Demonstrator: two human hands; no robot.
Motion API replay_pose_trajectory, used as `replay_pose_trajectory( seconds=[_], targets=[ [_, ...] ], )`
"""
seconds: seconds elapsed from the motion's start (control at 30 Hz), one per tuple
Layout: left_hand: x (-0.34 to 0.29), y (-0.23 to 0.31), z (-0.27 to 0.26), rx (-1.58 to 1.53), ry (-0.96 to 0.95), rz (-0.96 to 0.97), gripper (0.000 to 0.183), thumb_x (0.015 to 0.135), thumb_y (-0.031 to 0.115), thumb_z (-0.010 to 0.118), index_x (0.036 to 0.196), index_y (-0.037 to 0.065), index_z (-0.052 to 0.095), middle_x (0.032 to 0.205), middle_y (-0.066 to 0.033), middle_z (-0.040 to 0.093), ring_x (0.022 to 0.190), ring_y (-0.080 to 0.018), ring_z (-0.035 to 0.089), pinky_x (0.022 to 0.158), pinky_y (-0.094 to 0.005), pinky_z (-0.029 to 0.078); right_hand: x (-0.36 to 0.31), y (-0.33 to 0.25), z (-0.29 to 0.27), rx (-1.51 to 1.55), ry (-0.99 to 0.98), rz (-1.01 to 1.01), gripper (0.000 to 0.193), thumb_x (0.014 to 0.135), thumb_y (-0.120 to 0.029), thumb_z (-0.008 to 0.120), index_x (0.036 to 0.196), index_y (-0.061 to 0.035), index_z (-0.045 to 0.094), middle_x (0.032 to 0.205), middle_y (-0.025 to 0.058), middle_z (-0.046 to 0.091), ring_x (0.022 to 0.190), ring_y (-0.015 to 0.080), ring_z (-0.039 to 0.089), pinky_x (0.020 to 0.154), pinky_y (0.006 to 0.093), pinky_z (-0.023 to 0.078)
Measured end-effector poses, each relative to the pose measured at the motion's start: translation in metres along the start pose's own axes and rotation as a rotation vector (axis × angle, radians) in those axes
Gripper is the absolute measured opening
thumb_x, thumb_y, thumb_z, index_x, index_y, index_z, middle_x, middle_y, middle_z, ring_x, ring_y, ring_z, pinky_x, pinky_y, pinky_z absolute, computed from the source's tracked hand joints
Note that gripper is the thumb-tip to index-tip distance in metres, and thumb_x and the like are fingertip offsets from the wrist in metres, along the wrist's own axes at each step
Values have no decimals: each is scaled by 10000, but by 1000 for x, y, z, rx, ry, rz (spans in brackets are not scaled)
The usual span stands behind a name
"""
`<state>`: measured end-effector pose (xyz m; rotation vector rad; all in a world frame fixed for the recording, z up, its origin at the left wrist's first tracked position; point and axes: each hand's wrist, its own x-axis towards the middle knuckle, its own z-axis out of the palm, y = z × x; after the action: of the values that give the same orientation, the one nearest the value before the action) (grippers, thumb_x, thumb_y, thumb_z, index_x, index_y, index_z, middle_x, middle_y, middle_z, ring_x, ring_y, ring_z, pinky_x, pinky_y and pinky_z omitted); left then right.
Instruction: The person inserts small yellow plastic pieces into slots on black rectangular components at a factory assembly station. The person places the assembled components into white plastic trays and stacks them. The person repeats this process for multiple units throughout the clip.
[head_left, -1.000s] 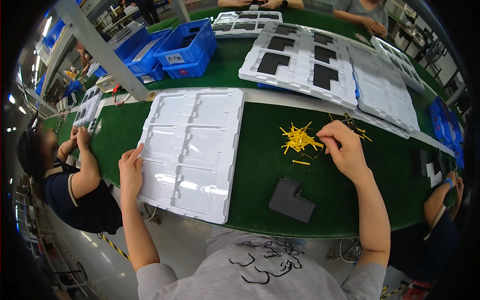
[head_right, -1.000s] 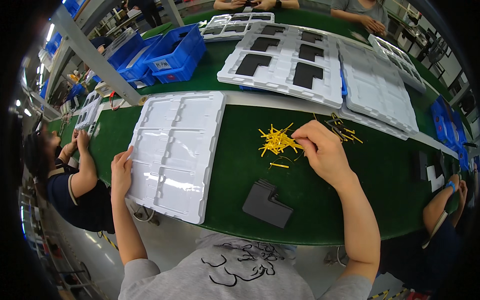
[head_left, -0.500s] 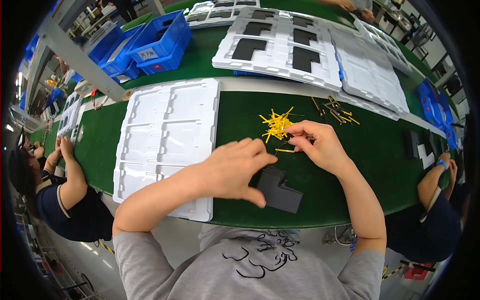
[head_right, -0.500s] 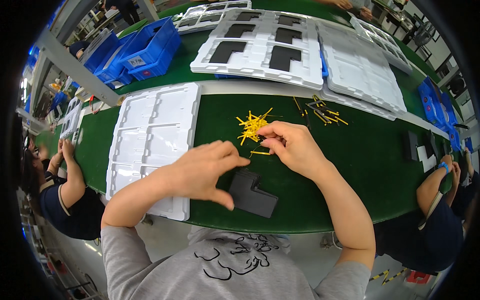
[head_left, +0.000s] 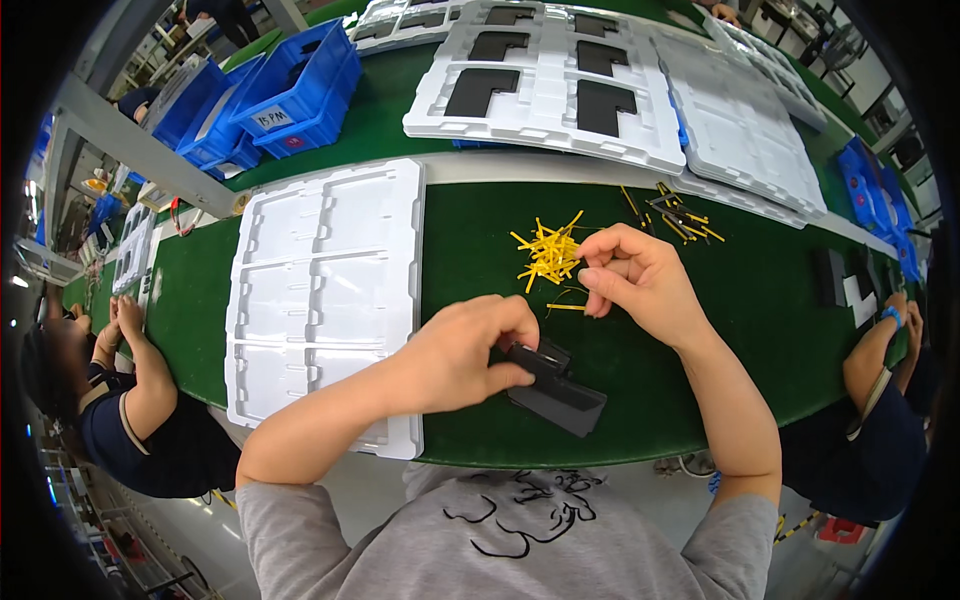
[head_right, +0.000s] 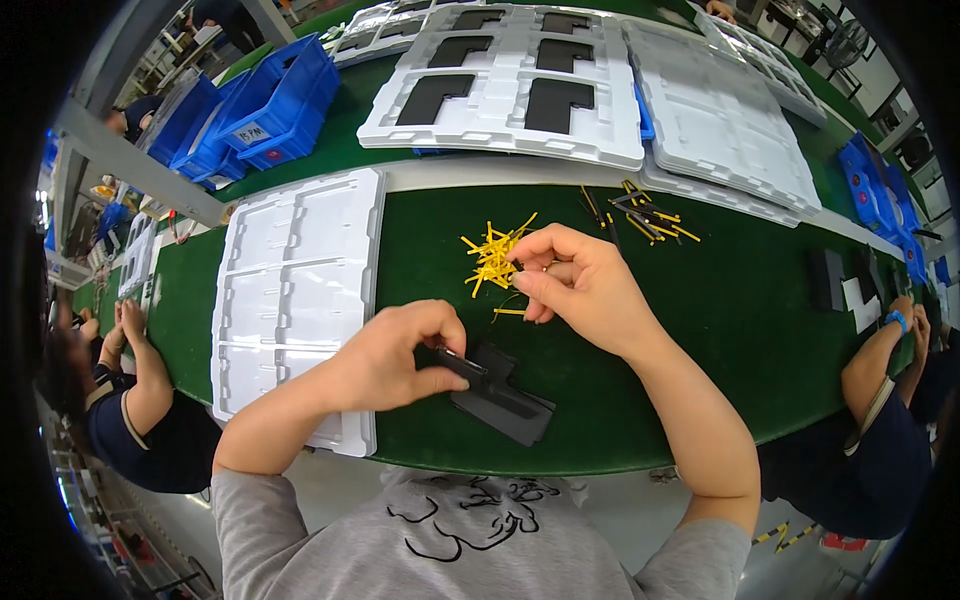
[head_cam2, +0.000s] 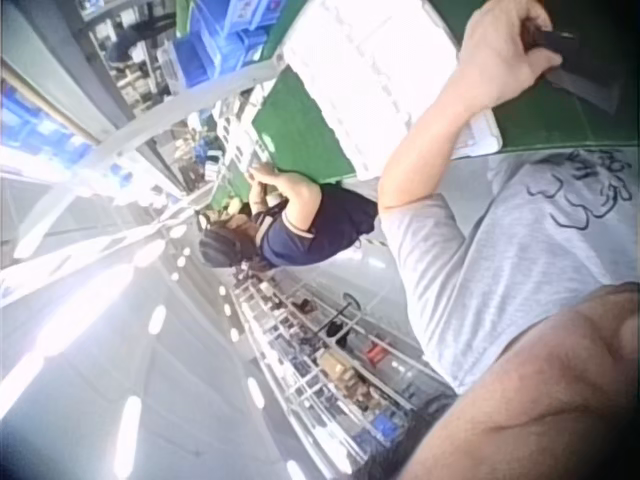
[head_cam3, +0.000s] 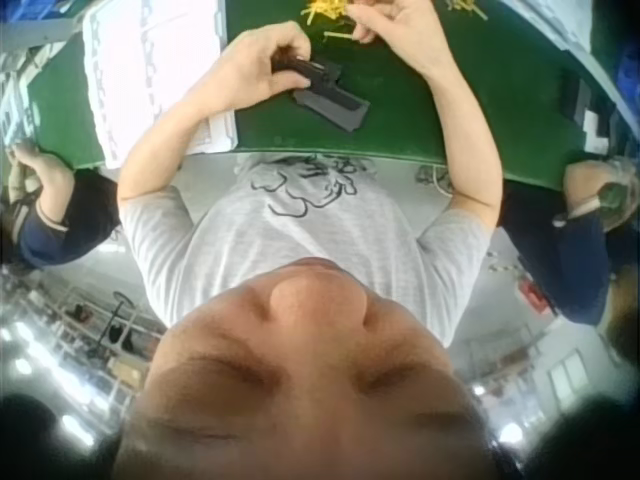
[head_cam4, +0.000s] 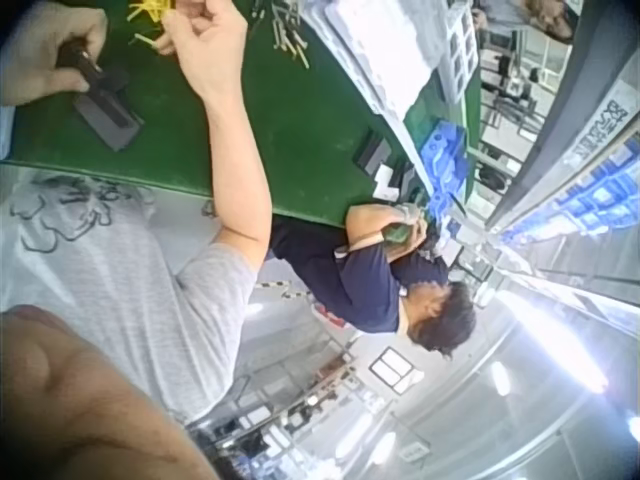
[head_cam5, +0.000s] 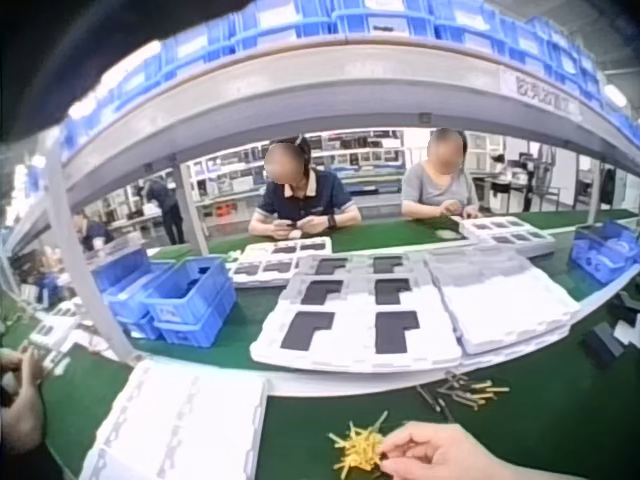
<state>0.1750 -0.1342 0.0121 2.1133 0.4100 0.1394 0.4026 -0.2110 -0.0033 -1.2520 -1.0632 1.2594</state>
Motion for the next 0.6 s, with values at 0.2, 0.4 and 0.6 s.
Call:
replay_pose_trajectory(
  seconds=[0.2,0.4,0.6],
  targets=[
    [9,2,12,-474,330,-186,134,959,94,535,1030,10,459,918,-88,638,703,-116,585,622,-255,467,-2,-3,12,78,44,-18,165,866,-24,648,1025,17,628,847,11,544,637,65,589,554,206,485],
    [8,5,15,-241,364,-102,186,951,76,536,1069,-15,424,905,-152,665,768,-229,661,669,-316,499,-8,-11,35,4,92,-104,98,853,-6,656,938,41,665,869,20,537,643,62,577,559,190,474],
    [7,10,15,-227,374,-100,200,938,69,555,1072,-16,432,904,-167,675,790,-239,677,682,-307,504,-9,-13,40,-79,136,-150,96,843,3,664,928,45,678,855,29,547,630,61,566,566,191,481]
  ],
)
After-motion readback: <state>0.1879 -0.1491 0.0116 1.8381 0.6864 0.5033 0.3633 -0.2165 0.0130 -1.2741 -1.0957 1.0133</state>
